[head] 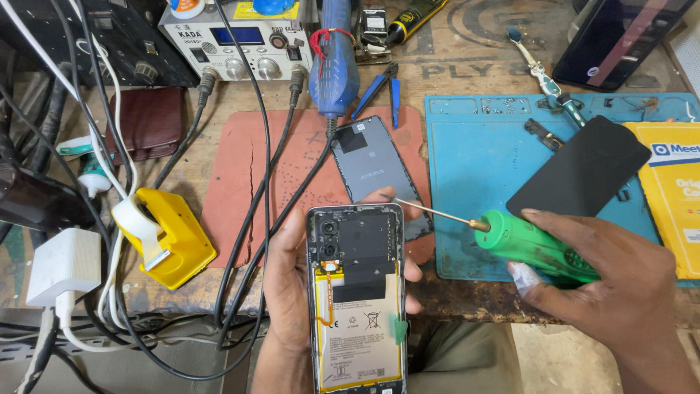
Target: The person uses a green screwdriver to remove screws from the internal frame of a disassembled smartphone. They rotate the phone to access different screw locations around the battery and camera area while working at a cluttered electronics repair bench.
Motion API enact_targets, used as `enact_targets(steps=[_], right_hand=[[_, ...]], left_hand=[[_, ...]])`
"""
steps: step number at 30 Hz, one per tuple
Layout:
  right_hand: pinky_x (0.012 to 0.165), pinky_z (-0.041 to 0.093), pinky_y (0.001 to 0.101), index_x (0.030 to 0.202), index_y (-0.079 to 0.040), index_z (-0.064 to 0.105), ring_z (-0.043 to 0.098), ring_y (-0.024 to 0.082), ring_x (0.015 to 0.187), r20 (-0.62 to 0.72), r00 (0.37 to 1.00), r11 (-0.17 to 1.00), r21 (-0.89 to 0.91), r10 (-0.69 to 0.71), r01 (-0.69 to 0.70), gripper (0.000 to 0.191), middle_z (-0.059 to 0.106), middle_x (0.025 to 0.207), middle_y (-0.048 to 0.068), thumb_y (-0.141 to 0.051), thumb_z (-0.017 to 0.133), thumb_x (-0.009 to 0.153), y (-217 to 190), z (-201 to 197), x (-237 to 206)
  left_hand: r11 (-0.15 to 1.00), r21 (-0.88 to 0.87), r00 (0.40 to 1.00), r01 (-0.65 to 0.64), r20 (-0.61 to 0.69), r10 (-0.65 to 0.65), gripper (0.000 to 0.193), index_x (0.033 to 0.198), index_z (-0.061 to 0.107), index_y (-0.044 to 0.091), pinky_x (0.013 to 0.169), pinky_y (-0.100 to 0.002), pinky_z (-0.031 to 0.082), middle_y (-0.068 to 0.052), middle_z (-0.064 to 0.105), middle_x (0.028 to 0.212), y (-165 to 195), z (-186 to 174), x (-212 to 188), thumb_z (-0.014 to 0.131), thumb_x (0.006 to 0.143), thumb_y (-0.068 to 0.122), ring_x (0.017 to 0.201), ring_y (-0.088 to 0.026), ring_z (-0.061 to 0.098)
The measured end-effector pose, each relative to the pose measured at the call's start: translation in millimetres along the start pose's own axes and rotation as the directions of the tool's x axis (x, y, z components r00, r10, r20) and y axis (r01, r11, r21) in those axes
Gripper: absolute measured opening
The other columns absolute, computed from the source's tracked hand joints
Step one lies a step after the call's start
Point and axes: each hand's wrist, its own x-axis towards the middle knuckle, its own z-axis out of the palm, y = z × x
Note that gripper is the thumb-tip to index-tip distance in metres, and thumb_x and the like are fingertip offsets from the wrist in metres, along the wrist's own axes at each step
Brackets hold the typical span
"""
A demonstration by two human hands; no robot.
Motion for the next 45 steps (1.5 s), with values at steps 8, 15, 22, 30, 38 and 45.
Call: enact_targets(steps=[8, 15, 22, 30, 38, 45], right_hand=[[0.071, 0.057, 0.0334, 0.120, -0.006, 0.074, 0.074, 0.024, 0.080, -0.004, 0.999, 0.999, -0.005, 0.053, -0.053, 0.061, 0.075, 0.096, 0.014, -0.021, 0.089, 0.063, 4, 1, -4], [0.076, 0.058, 0.0337, 0.119, -0.007, 0.071, 0.074, 0.025, 0.087, 0.002, 0.987, 0.985, 0.059, -0.163, 0.163, 0.059, 0.076, 0.104, 0.012, -0.022, 0.087, 0.065, 10, 1, -1], [0.074, 0.059, 0.0335, 0.117, -0.005, 0.071, 0.075, 0.025, 0.085, 0.009, 0.990, 0.989, 0.051, -0.138, 0.138, 0.059, 0.076, 0.103, 0.014, -0.021, 0.088, 0.062, 9, 1, 0], [0.072, 0.059, 0.0335, 0.117, -0.005, 0.072, 0.075, 0.025, 0.083, 0.026, 0.997, 0.997, 0.035, -0.076, 0.075, 0.060, 0.076, 0.100, 0.014, -0.021, 0.088, 0.061, 5, 0, 0], [0.071, 0.058, 0.0334, 0.116, -0.006, 0.073, 0.074, 0.025, 0.081, -0.003, 0.999, 0.998, 0.027, -0.048, 0.048, 0.059, 0.076, 0.098, 0.014, -0.022, 0.088, 0.061, 2, 0, 1], [0.072, 0.058, 0.0332, 0.116, -0.006, 0.074, 0.074, 0.025, 0.081, -0.015, 1.000, 1.000, 0.016, 0.010, -0.010, 0.058, 0.076, 0.096, 0.013, -0.022, 0.088, 0.062, -1, -1, 0]], left_hand=[[0.989, 0.116, 0.994, -0.094, -0.038, 0.099, 0.097, 0.153, 0.040, -0.016, 0.086, -0.053, 0.063, -0.035, 0.062, 0.130, 1, -3, 0, 0.030, 0.108, 0.069, 0.104, -0.041, 0.071], [0.993, 0.087, 0.996, 0.076, -0.045, -0.072, 0.090, 0.158, 0.039, -0.008, 0.087, -0.052, 0.063, -0.034, 0.062, 0.127, 2, -7, 0, 0.032, 0.106, 0.065, 0.103, -0.038, 0.071], [0.968, 0.090, 0.972, 0.235, -0.011, -0.235, 0.083, 0.163, 0.036, -0.005, 0.087, -0.051, 0.063, -0.032, 0.057, 0.142, 1, -9, 2, 0.035, 0.110, 0.059, 0.106, -0.037, 0.070], [0.977, 0.074, 0.980, 0.199, -0.013, -0.199, 0.082, 0.159, 0.039, -0.005, 0.087, -0.051, 0.062, -0.030, 0.058, 0.140, 0, -8, 1, 0.036, 0.108, 0.060, 0.104, -0.037, 0.070], [0.986, 0.096, 0.990, 0.136, -0.048, -0.132, 0.083, 0.156, 0.040, -0.003, 0.086, -0.052, 0.063, -0.032, 0.059, 0.138, -1, -6, 2, 0.040, 0.105, 0.061, 0.105, -0.037, 0.070], [0.974, 0.224, 0.996, -0.044, -0.067, 0.060, 0.077, 0.152, 0.042, -0.004, 0.081, -0.057, 0.063, -0.036, 0.056, 0.136, -1, -4, 4, 0.041, 0.107, 0.059, 0.102, -0.042, 0.071]])
